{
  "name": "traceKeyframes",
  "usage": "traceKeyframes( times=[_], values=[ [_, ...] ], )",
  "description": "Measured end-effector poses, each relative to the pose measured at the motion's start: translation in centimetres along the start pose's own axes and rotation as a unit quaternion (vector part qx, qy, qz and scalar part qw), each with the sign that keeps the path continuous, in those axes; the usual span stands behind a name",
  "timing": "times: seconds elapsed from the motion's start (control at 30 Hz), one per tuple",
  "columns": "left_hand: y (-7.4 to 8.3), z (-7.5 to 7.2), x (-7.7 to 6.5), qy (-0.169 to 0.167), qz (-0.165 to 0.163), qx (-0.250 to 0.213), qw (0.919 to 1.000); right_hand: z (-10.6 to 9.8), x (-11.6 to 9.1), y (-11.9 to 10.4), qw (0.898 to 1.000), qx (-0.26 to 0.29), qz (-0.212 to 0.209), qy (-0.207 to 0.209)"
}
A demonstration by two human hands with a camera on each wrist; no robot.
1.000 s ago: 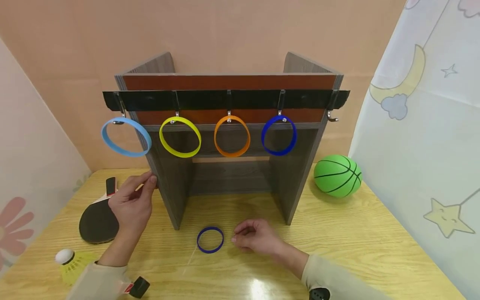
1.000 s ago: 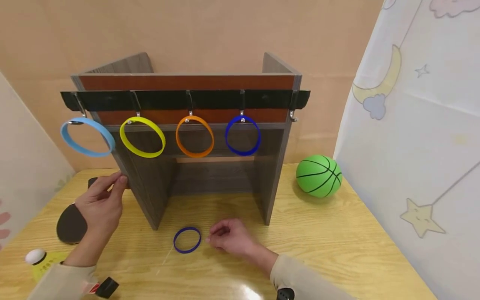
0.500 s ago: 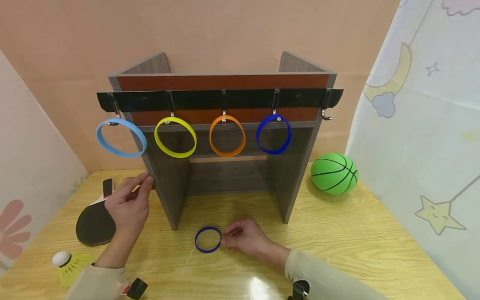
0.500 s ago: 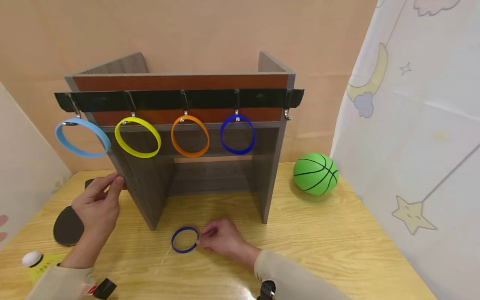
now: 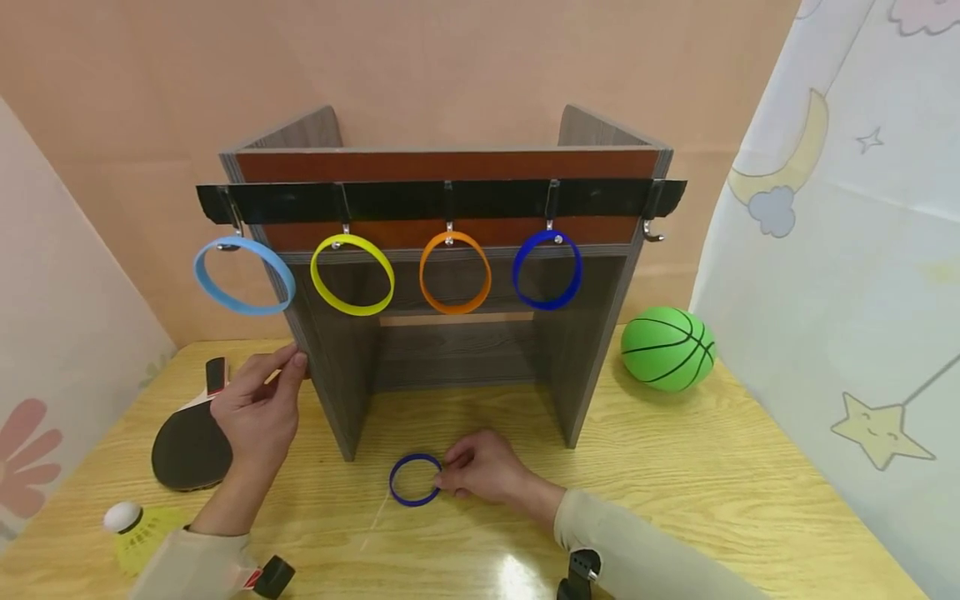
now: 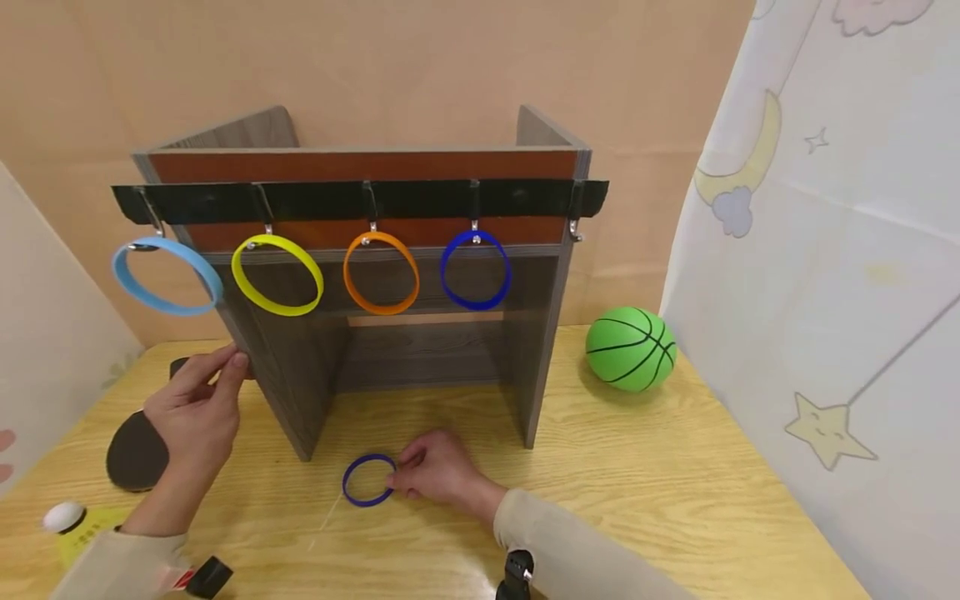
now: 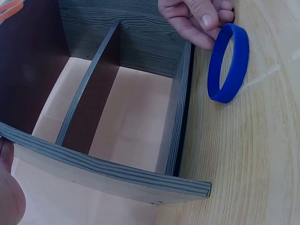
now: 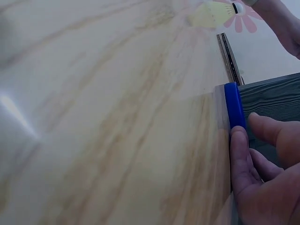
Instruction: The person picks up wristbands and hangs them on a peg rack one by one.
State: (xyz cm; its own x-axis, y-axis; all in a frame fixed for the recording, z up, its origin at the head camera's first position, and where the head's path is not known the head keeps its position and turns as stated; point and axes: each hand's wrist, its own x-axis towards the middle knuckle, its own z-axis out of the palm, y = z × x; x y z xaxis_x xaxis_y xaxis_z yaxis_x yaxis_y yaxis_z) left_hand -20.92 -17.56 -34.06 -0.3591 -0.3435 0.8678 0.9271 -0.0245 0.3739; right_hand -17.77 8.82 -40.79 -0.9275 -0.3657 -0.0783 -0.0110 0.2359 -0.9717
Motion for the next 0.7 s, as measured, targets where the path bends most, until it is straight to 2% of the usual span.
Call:
traceKeyframes(
  times=[0.23,0.4,0.7],
  values=[
    [-0.05,0.05,0.01,-0.005,-0.001,0.019,0.9998,0.08,-0.07,-0.12,1.0,-0.02,-0.005,0.008],
    [0.01,-0.04,0.01,0.0,0.001,0.013,0.9999,0.42,0.3,-0.05,0.999,-0.031,-0.005,0.012],
    [0.14,-0.08,0.04,-0.005,-0.002,0.003,1.0,0.56,0.64,-0.25,0.999,-0.023,0.027,0.016]
  ],
)
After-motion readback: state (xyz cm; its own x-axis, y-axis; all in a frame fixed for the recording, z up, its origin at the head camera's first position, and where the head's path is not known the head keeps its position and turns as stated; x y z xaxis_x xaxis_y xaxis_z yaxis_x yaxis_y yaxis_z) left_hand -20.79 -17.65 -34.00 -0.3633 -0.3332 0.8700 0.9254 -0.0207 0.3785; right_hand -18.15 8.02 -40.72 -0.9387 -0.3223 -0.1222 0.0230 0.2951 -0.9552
